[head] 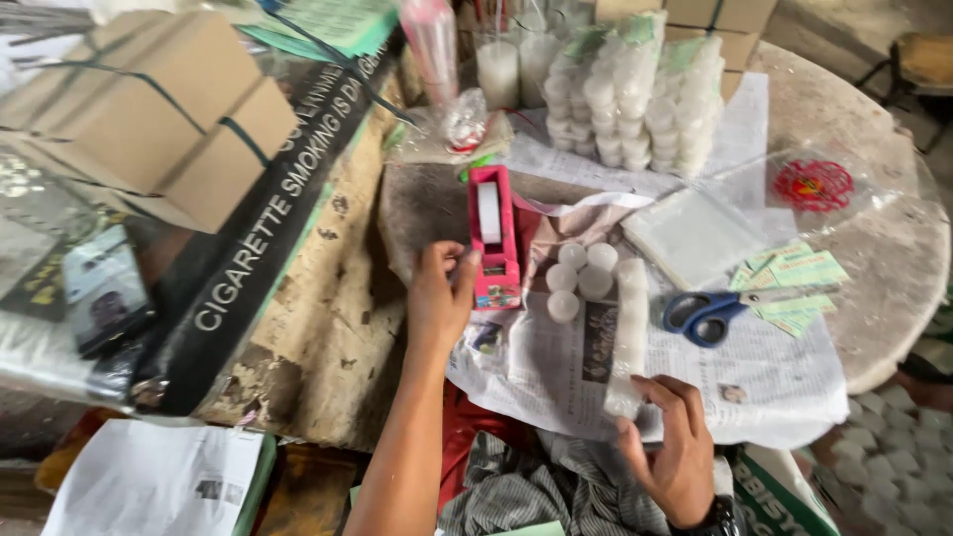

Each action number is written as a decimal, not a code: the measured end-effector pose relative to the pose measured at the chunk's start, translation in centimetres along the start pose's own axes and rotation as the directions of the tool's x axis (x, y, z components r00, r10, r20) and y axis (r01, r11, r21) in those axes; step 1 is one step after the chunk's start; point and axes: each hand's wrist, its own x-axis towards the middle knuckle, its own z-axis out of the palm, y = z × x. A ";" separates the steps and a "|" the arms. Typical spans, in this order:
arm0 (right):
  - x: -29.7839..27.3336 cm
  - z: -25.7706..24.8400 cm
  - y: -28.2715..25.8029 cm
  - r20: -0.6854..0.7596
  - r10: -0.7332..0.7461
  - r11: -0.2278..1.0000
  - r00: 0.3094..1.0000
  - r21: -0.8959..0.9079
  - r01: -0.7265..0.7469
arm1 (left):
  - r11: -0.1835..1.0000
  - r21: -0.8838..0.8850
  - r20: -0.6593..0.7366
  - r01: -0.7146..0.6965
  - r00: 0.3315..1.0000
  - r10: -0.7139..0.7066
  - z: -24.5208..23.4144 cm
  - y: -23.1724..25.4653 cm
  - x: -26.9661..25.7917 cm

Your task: The person is packaging small white candles by wrapping them in plastic and trimming the excess with scissors.

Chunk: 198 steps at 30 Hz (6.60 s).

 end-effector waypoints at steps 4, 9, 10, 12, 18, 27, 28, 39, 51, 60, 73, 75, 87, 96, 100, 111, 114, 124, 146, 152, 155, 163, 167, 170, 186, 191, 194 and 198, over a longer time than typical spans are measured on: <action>-0.1 -0.2 -0.5 -0.004 0.087 0.996 0.996 0.008 -0.087 | 0.970 0.100 0.290 0.223 0.926 -0.243 0.6 0.0 1.2; -0.3 0.0 0.1 0.004 0.099 0.995 0.995 0.030 -0.099 | 0.982 -0.013 0.163 0.191 0.969 -0.186 4.2 -2.7 1.7; -0.5 0.0 0.1 0.009 0.107 0.994 0.994 0.035 -0.107 | 0.992 -0.090 0.000 0.085 0.996 -0.085 5.1 -3.6 1.5; -0.4 0.1 0.1 0.001 0.117 0.992 0.993 0.041 -0.117 | 0.938 -0.280 -0.065 0.203 0.971 -0.230 5.6 -2.3 1.0; -0.4 0.2 0.0 -0.035 0.109 0.993 0.993 0.043 -0.107 | 0.542 -0.833 -0.106 0.115 0.927 -0.360 5.7 -1.9 -0.4; -0.4 0.5 0.1 -0.049 0.064 0.998 0.997 0.004 -0.064 | 0.497 -0.819 0.048 0.285 0.899 -0.436 3.1 1.0 -0.8; -0.3 0.6 0.1 -0.058 0.031 0.999 0.998 -0.009 -0.031 | 0.531 -0.751 0.091 0.391 0.859 -0.504 2.6 1.5 -0.7; -0.6 0.6 0.0 -0.065 0.045 0.999 0.997 -0.012 -0.046 | 0.695 -0.620 0.042 0.366 0.899 -0.436 3.0 0.3 -2.5; -0.1 0.4 -0.2 -0.069 0.013 1.000 0.998 0.022 -0.011 | 0.793 -0.443 -0.014 0.418 0.881 -0.472 3.5 0.3 -3.6; -0.2 0.5 -0.1 -0.073 0.017 0.999 0.997 0.030 -0.015 | 0.546 -0.822 0.021 0.162 0.967 -0.256 4.1 -0.9 -4.1; 0.0 0.4 -0.1 -0.071 -0.008 0.999 0.997 0.034 0.011 | 0.877 -0.451 -0.132 0.164 0.960 -0.247 4.5 -0.5 -4.9; 0.1 0.3 -0.1 -0.069 -0.014 0.999 0.998 0.035 0.017 | 0.888 -0.439 -0.173 0.137 0.957 -0.233 5.1 -0.9 -4.9; 0.5 0.2 0.1 -0.066 -0.026 0.998 0.997 0.050 0.029 | 0.971 -0.220 -0.131 -0.098 0.989 0.071 0.5 -0.5 -4.5; -0.1 0.1 0.3 -0.028 -0.001 0.998 1.000 0.055 0.002 | 0.826 -0.535 0.497 -0.178 0.725 0.477 -0.2 6.3 -4.8; 0.1 -0.2 0.1 -0.011 0.002 0.999 1.000 0.042 -0.001 | 0.821 -0.537 0.639 -0.193 0.542 0.545 0.4 8.8 -3.6; -0.4 0.2 0.7 -0.034 0.014 1.000 0.999 0.025 -0.013 | 0.867 -0.290 0.860 -0.405 0.287 0.421 4.3 9.6 -2.1; -0.4 0.1 0.7 -0.018 0.006 1.000 1.000 0.030 -0.005 | 0.851 -0.196 0.888 -0.488 0.281 0.365 4.5 10.2 -2.3; 0.3 -0.3 0.1 -0.052 -0.027 0.998 0.998 0.048 0.029 | 0.711 0.019 0.879 -0.703 0.351 0.324 4.8 10.9 -3.7; 0.4 -0.4 -0.2 -0.035 -0.041 0.999 0.999 -0.026 0.040 | 0.984 -0.177 0.874 -0.031 0.454 0.172 4.8 6.2 -3.5; 0.6 -0.7 -0.4 -0.012 -0.059 0.997 0.998 -0.057 0.059 | 0.930 -0.287 0.900 0.228 0.397 0.181 5.3 5.4 -4.0; 1.0 -1.0 -0.7 -0.003 -0.087 0.995 0.996 -0.044 0.087 | 0.879 -0.252 0.932 0.404 0.347 0.108 5.4 5.3 -4.4; 1.2 -1.2 -0.4 0.049 -0.105 0.991 0.993 -0.081 0.109 | 0.971 -0.195 0.865 0.135 0.490 0.106 5.8 6.2 -4.8; 1.6 -1.8 -0.5 0.084 -0.102 0.990 0.991 -0.090 0.110 | 0.972 -0.185 0.875 0.148 0.476 0.095 5.7 6.5 -4.8; 1.5 -1.9 -0.1 0.167 -0.050 0.989 0.985 -0.127 0.071 | 0.984 -0.124 0.880 0.124 0.473 0.051 5.6 6.7 -4.8; 0.5 -1.2 1.0 0.158 -0.001 0.979 0.987 -0.200 0.033 | 0.784 -0.267 0.942 0.561 0.322 0.091 6.2 5.2 -5.5; -0.3 -1.3 0.9 0.140 0.050 0.976 0.989 -0.217 -0.018 | 0.885 -0.147 0.890 0.442 0.450 -0.077 5.6 5.6 -6.7; -0.2 -1.7 0.3 0.155 0.103 0.984 0.983 -0.161 -0.077 | 0.964 -0.252 0.626 0.089 0.775 0.093 5.2 5.8 -8.4; 0.0 -2.0 -0.5 0.120 0.157 0.982 0.980 -0.120 -0.143 | 0.941 -0.338 0.362 -0.007 0.922 0.137 3.9 8.1 -11.3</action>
